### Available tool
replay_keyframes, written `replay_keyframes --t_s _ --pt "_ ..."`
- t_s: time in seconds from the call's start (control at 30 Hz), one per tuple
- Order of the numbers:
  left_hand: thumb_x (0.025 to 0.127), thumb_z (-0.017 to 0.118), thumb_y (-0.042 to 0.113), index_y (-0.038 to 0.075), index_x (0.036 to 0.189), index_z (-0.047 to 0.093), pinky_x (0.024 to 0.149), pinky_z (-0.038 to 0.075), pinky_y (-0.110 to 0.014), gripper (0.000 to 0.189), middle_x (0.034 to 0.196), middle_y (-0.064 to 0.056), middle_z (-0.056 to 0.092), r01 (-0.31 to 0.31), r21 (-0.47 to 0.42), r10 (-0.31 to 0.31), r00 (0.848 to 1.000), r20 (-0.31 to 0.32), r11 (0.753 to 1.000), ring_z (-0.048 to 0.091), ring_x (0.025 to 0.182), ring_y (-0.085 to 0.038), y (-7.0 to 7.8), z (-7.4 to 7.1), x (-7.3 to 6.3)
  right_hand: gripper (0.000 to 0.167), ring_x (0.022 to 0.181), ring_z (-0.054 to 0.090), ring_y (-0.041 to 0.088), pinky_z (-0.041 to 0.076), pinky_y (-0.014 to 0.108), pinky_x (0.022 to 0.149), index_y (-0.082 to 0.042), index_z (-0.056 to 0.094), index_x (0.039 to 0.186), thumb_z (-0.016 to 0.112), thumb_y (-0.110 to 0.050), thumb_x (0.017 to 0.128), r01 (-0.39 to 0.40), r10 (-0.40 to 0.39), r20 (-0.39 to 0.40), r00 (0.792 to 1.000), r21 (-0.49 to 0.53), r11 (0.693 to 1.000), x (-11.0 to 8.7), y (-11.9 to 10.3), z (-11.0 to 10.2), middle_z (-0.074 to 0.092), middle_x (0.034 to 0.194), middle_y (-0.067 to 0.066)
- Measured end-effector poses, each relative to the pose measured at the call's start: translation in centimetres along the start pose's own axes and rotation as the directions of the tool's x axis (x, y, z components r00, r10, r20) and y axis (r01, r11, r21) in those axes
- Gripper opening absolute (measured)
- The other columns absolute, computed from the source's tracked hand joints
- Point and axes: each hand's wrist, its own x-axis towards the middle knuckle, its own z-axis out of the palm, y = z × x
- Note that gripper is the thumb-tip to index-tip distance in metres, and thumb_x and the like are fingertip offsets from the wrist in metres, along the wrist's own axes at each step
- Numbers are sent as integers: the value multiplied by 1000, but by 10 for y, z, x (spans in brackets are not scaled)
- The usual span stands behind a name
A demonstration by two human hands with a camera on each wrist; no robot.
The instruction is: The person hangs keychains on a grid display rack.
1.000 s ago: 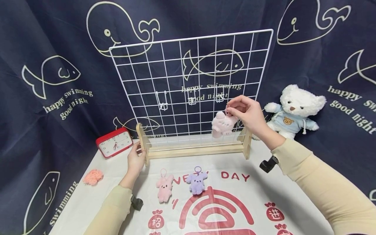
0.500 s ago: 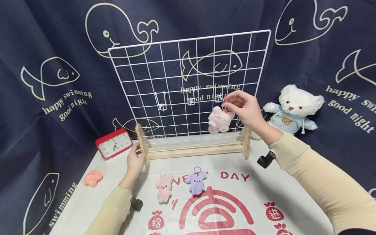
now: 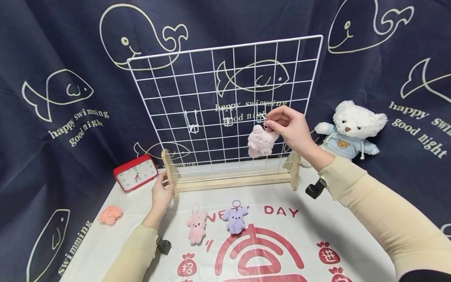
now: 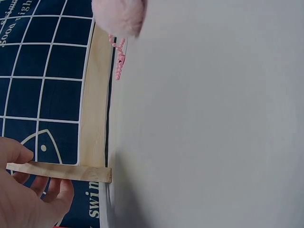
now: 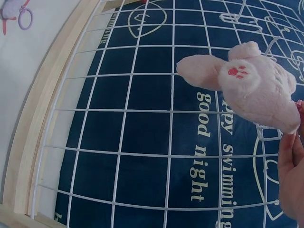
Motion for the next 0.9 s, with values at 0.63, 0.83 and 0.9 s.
replay_keyframes --t_s 0.63,0.83,0.9 --pt "94 57 0 -1 145 49 104 51 -53 51 137 -28 56 -1 -4 1 1000 11 1000 57 122 -45 0 0 -2 17 77 69 7 56 14 69 15 65 108 66 11 92 -39 39 2 999 -111 993 10 17 1 76 94 12" --pt "94 56 0 -1 144 49 104 50 -54 51 136 -28 56 0 -6 0 1000 9 1000 57 122 -45 1 -1 -2 16 78 69 7 56 15 70 12 66 108 67 8 93 -34 35 5 999 -106 994 13 19 2 76 94 14" --pt "93 57 0 -1 144 49 105 50 -54 51 135 -28 57 -3 -6 3 1000 7 1000 58 121 -45 1 -1 -2 15 78 69 6 57 16 71 10 67 108 68 6 93 -36 36 -1 999 -117 992 14 20 3 77 94 12"
